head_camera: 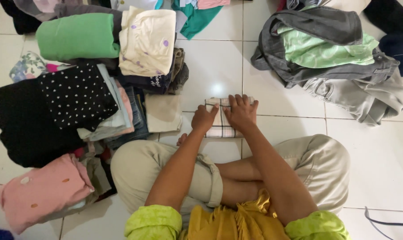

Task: Folding and stacking various items of clothing from a large pile on the floor into organized stacks.

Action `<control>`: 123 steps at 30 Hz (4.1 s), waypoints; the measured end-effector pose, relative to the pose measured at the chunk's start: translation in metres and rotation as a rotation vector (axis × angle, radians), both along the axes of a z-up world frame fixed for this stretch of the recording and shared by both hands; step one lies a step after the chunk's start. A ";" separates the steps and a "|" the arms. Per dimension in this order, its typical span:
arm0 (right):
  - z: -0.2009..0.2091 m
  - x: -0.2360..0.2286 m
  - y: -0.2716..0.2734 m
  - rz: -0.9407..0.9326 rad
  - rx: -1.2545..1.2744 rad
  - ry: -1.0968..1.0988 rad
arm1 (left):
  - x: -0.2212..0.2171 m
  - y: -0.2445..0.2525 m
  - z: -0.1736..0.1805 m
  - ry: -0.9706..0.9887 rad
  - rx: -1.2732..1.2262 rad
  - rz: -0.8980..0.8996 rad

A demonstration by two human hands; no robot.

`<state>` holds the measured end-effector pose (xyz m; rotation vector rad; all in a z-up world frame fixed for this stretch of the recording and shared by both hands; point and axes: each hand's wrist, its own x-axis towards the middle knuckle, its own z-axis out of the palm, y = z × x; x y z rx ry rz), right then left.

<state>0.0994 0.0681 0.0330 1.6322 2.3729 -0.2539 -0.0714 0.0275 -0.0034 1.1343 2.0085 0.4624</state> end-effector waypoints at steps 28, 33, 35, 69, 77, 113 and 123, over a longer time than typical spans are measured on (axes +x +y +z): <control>-0.061 0.085 -0.060 -0.893 -0.636 1.347 | 0.096 -0.119 0.027 0.587 0.876 -0.912; -0.087 0.077 -0.056 -0.908 -0.520 0.970 | 0.083 -0.126 0.053 0.346 0.511 -1.013; -0.071 0.079 -0.053 -0.846 -0.542 0.908 | 0.081 -0.126 0.065 0.303 0.475 -1.009; -0.070 -0.149 -0.033 -0.606 -0.747 1.416 | -0.146 -0.066 0.063 0.416 -0.097 -0.345; -0.060 -0.039 -0.016 -0.760 -0.672 1.429 | -0.157 -0.055 0.031 0.415 -0.170 -0.264; -0.046 -0.004 -0.054 -0.691 -0.349 1.030 | -0.119 0.001 0.008 0.597 -0.053 -0.019; -0.047 -0.107 -0.063 -0.583 -0.492 1.014 | -0.046 -0.057 0.089 0.601 -0.079 -0.150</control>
